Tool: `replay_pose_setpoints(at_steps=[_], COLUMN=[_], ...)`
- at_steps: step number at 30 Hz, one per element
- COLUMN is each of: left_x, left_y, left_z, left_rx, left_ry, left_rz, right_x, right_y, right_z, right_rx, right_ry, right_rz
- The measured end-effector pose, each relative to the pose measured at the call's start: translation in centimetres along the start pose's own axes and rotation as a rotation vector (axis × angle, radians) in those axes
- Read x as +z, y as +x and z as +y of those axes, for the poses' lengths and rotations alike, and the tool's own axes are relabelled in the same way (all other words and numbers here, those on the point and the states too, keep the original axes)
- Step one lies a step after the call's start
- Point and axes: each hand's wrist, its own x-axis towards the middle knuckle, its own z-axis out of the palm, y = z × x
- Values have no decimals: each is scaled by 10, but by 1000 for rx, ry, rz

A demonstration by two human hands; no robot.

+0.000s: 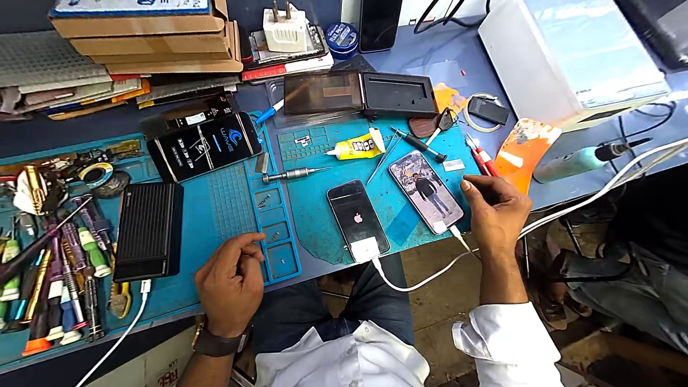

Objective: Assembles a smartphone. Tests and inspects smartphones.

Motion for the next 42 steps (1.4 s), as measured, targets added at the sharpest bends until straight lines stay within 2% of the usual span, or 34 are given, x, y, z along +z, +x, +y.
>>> replay_pose_setpoints(at_steps=[42], left_x=[1], left_y=[0], left_z=[-1], left_rx=[11], left_ry=[10], left_rz=[9], right_x=[0], right_y=[-2], right_z=[3], right_rx=[-4], right_ry=[9], right_rz=[-5])
